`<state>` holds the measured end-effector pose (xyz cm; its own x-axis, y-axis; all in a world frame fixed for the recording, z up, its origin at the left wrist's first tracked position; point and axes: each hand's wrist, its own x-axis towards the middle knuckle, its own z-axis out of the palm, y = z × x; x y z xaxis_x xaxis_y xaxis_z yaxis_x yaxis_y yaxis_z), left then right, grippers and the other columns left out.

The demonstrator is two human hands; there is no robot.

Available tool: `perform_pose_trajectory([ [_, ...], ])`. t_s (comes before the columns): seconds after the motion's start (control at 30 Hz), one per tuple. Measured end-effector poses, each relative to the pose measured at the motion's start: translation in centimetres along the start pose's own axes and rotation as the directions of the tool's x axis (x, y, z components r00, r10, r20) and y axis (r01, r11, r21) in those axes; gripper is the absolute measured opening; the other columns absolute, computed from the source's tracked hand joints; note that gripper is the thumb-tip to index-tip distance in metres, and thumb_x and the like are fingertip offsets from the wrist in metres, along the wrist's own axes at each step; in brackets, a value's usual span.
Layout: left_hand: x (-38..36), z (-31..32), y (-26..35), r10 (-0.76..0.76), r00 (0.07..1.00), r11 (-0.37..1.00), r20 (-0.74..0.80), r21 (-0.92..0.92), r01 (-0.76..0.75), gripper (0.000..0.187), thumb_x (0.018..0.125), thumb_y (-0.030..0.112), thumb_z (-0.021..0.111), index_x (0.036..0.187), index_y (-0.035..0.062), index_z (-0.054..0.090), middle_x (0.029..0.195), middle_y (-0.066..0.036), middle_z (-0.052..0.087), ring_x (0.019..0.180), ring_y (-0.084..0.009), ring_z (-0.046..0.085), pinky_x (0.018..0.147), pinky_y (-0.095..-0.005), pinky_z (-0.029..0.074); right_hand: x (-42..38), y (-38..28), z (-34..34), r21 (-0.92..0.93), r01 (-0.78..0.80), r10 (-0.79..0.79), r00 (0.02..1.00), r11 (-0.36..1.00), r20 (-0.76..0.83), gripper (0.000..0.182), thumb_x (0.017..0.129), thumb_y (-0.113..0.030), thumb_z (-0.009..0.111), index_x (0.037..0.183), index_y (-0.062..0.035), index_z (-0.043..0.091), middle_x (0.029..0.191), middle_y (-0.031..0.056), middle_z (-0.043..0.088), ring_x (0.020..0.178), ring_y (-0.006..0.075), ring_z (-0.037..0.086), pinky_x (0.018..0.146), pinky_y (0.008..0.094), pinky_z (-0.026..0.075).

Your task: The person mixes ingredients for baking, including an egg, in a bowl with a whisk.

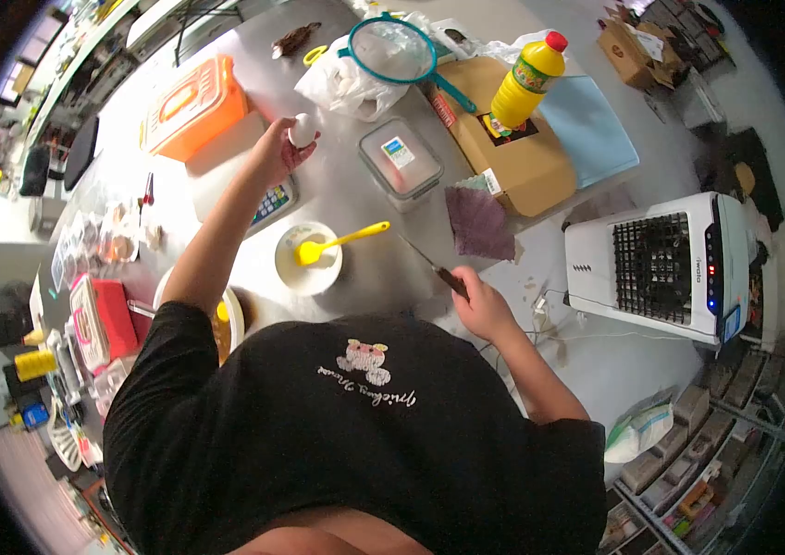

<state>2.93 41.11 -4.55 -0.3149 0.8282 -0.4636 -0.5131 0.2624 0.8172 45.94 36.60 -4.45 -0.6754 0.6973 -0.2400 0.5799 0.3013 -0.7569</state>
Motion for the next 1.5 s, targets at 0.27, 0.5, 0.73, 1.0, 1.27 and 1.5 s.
perform_pose_trajectory([
  [0.27,-13.7,-0.8,-5.0,-0.057,0.993,0.953,0.106,-0.291,0.086,0.03,0.082,0.013,0.045,0.108,-0.0031,0.042,0.093,-0.014,0.052,0.079,-0.0209,0.056,0.073,-0.0282,0.051,5.4,-10.2,1.5,0.203,0.353,-0.364,0.931,0.913,0.019,0.049,0.075,0.002,0.043,0.121,-0.0143,0.039,0.088,0.0124,0.058,0.084,0.0298,0.06,0.073,0.0385,0.046],
  [0.5,-18.9,-1.1,-9.3,0.013,0.997,0.95,-0.077,-0.311,-0.036,0.029,0.088,0.014,0.051,0.111,-0.0012,0.043,0.099,-0.011,0.051,0.086,-0.0217,0.06,0.076,-0.0257,0.054,6.4,-11.3,5.2,0.221,0.441,-0.465,0.883,0.87,0.069,0.051,0.074,0.004,0.042,0.121,-0.0128,0.044,0.088,0.0105,0.058,0.08,0.0226,0.058,0.075,0.0317,0.045],
  [0.73,-20.5,-1.0,-11.0,0.12,0.983,0.952,-0.136,-0.265,-0.153,0.029,0.088,0.018,0.051,0.108,-0.0036,0.046,0.105,-0.015,0.056,0.091,-0.0167,0.06,0.085,-0.0235,0.051,6.7,-10.7,6.6,0.209,0.518,-0.54,0.839,0.829,0.063,0.049,0.074,0.006,0.042,0.12,-0.0101,0.044,0.089,0.0108,0.058,0.081,0.0226,0.059,0.073,0.0321,0.046],
  [1.0,-20.4,-0.3,-12.3,0.045,0.989,0.915,-0.139,-0.392,-0.097,0.025,0.086,0.014,0.055,0.103,-0.0034,0.049,0.099,-0.013,0.057,0.087,-0.0167,0.061,0.08,-0.0215,0.053,6.5,-10.4,7.4,0.048,0.524,-0.527,0.846,0.85,0.085,0.047,0.075,0.006,0.044,0.12,-0.0096,0.047,0.092,0.0117,0.058,0.079,0.0237,0.059,0.073,0.0336,0.047],
  [1.27,-20.8,-0.1,-12.8,0.035,0.977,0.933,-0.212,-0.343,-0.108,0.035,0.087,0.017,0.052,0.111,-0.0076,0.044,0.1,-0.015,0.055,0.087,-0.0171,0.061,0.084,-0.0215,0.051,6.6,-10.7,6.6,0.106,0.544,-0.549,0.836,0.832,0.016,0.045,0.077,0.0,0.048,0.119,-0.0159,0.046,0.106,0.015,0.058,0.093,0.0364,0.057,0.074,0.0444,0.047],
  [1.5,-20.4,-2.2,-13.9,0.039,0.959,0.938,-0.28,-0.321,-0.131,0.036,0.082,0.014,0.06,0.108,-0.0067,0.047,0.099,-0.014,0.056,0.085,-0.0154,0.06,0.082,-0.0223,0.051,5.7,-3.9,6.6,-0.068,0.685,-0.686,0.728,0.725,0.017,0.051,0.067,0.007,0.05,0.114,-0.0139,0.048,0.096,0.0096,0.056,0.087,0.0319,0.055,0.075,0.0399,0.045],
])
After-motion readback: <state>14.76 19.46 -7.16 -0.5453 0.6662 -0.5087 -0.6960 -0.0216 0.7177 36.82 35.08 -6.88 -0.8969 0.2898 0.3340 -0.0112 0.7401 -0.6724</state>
